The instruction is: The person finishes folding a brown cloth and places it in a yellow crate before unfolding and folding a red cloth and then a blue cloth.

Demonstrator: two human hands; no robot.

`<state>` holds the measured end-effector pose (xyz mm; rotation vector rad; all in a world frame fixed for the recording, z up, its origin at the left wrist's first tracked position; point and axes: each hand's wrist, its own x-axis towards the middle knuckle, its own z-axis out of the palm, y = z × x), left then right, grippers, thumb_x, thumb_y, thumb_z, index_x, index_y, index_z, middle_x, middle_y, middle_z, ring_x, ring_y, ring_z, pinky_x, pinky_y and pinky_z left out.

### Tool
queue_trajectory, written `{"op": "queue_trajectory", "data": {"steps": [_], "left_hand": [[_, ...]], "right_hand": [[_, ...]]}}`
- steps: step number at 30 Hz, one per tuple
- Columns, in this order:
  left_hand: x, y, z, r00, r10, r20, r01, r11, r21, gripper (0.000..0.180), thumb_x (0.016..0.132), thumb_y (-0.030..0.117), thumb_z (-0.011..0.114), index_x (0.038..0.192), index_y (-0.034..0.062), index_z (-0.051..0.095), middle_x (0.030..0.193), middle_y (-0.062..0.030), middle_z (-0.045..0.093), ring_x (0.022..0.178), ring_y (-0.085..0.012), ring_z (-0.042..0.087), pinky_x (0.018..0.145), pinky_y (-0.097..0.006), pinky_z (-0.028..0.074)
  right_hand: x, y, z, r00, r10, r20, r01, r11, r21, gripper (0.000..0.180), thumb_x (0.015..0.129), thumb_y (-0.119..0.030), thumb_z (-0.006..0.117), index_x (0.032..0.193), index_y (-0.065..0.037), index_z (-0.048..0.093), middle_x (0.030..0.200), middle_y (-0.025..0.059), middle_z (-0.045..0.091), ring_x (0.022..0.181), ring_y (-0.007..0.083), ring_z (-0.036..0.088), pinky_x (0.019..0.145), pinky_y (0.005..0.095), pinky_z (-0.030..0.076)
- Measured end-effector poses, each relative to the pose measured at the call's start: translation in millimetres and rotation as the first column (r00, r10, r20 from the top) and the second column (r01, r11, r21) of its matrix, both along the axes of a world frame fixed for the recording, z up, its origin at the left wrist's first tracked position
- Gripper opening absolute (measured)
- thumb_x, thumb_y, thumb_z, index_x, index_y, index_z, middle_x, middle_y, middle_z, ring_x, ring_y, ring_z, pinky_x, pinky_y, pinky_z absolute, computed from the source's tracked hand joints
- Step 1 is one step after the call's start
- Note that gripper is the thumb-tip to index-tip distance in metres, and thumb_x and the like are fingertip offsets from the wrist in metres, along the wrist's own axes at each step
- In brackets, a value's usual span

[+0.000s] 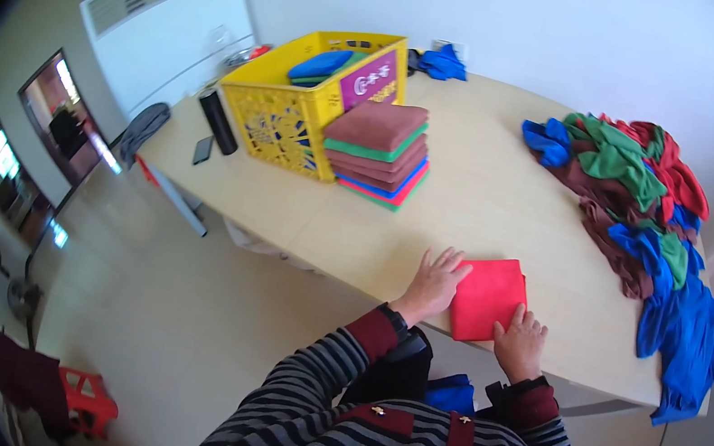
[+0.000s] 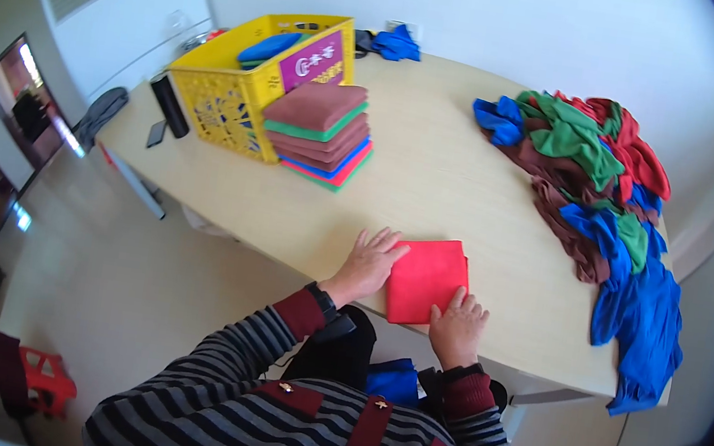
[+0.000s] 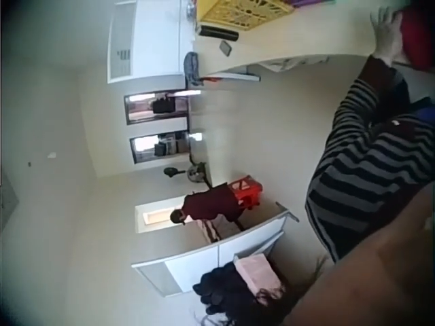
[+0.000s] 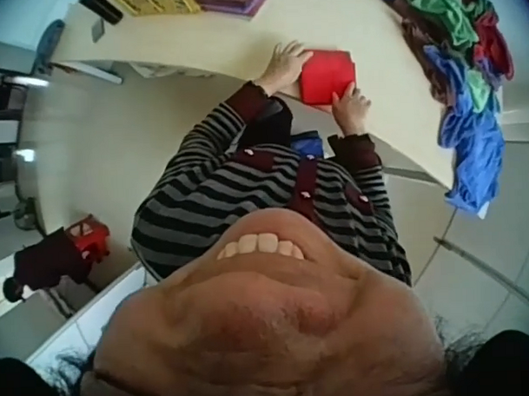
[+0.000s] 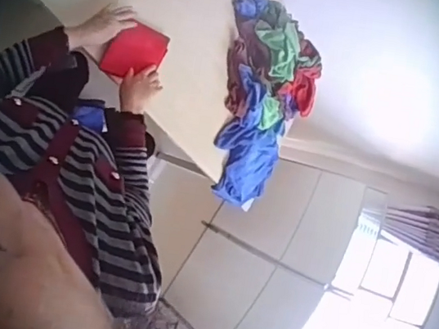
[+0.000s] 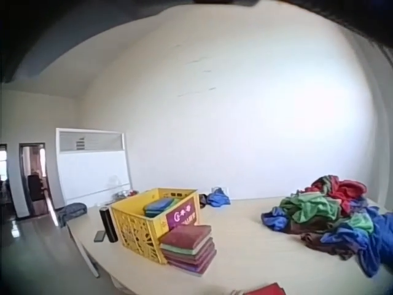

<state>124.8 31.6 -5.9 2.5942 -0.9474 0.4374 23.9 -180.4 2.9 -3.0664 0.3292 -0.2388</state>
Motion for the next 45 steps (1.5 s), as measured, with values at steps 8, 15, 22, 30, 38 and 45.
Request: {"op": "queue_trajectory", "data": {"steps": [8, 15, 22, 30, 38, 45], "left_hand": [[-7.2, -33.2, -37.9, 0.992, 0.117, -0.038, -0.118, 0.993, -0.028, 0.053, 0.098, 0.028, 0.052, 0.146, 0.0056, 0.045, 0.152, -0.0166, 0.042, 0.145, -0.0336, 0.034, 0.116, -0.06, 0.025], [-8.1, -28.2, -44.5, 0.986, 0.107, -0.128, -0.095, 0.991, 0.098, 0.062, 0.1, 0.031, 0.051, 0.153, 0.0048, 0.034, 0.16, -0.0166, 0.031, 0.15, -0.033, 0.025, 0.118, -0.06, 0.021], [-3.7, -34.4, -31.2, 0.98, 0.113, -0.164, -0.1, 0.992, 0.083, 0.062, 0.103, 0.035, 0.048, 0.154, 0.0051, 0.033, 0.162, -0.0157, 0.029, 0.151, -0.0332, 0.023, 0.12, -0.06, 0.017], [-5.7, -33.8, -33.8, 0.978, 0.121, -0.168, -0.103, 0.988, 0.112, 0.061, 0.104, 0.035, 0.044, 0.155, 0.0036, 0.03, 0.161, -0.0163, 0.029, 0.15, -0.0358, 0.024, 0.119, -0.059, 0.018], [-16.4, -59.9, -19.1, 0.993, 0.025, -0.111, -0.023, 1.0, 0.019, 0.061, 0.102, 0.037, 0.049, 0.15, 0.0004, 0.038, 0.158, -0.0204, 0.034, 0.148, -0.0385, 0.028, 0.119, -0.06, 0.018], [-14.5, -59.4, -41.3, 0.999, -0.007, -0.033, 0.009, 0.998, 0.067, 0.065, 0.101, 0.041, 0.05, 0.15, 0.0005, 0.039, 0.158, -0.0206, 0.034, 0.148, -0.0386, 0.028, 0.119, -0.06, 0.019]], "right_hand": [[49.6, 31.8, 25.1, 0.886, 0.408, 0.221, -0.42, 0.907, 0.012, 0.057, 0.099, -0.042, 0.052, 0.139, -0.002, 0.053, 0.146, 0.0183, 0.05, 0.141, 0.0357, 0.04, 0.117, 0.0528, 0.026], [74.1, 31.1, -27.3, 0.887, 0.408, 0.217, -0.448, 0.873, 0.193, 0.055, 0.102, -0.042, 0.045, 0.144, -0.007, 0.05, 0.152, 0.014, 0.046, 0.146, 0.0327, 0.033, 0.12, 0.0509, 0.022], [72.0, -5.4, -22.8, 0.95, 0.25, 0.185, -0.274, 0.955, 0.116, 0.055, 0.102, -0.04, 0.045, 0.148, -0.009, 0.047, 0.154, 0.0132, 0.044, 0.145, 0.0326, 0.034, 0.12, 0.0476, 0.025], [65.5, -15.2, -23.5, 0.964, 0.182, 0.193, -0.217, 0.959, 0.18, 0.054, 0.101, -0.036, 0.048, 0.147, -0.008, 0.047, 0.154, 0.0143, 0.043, 0.141, 0.0342, 0.039, 0.116, 0.0447, 0.03], [73.4, -18.4, -42.4, 0.926, 0.192, 0.324, -0.215, 0.976, 0.037, 0.05, 0.1, -0.038, 0.048, 0.141, -0.009, 0.053, 0.148, 0.0105, 0.05, 0.13, 0.0289, 0.048, 0.105, 0.042, 0.041], [82.1, -17.3, -62.8, 0.961, 0.111, 0.252, -0.108, 0.994, -0.023, 0.051, 0.105, -0.042, 0.04, 0.15, -0.018, 0.045, 0.155, 0.0083, 0.044, 0.141, 0.0293, 0.04, 0.115, 0.043, 0.033]]}}
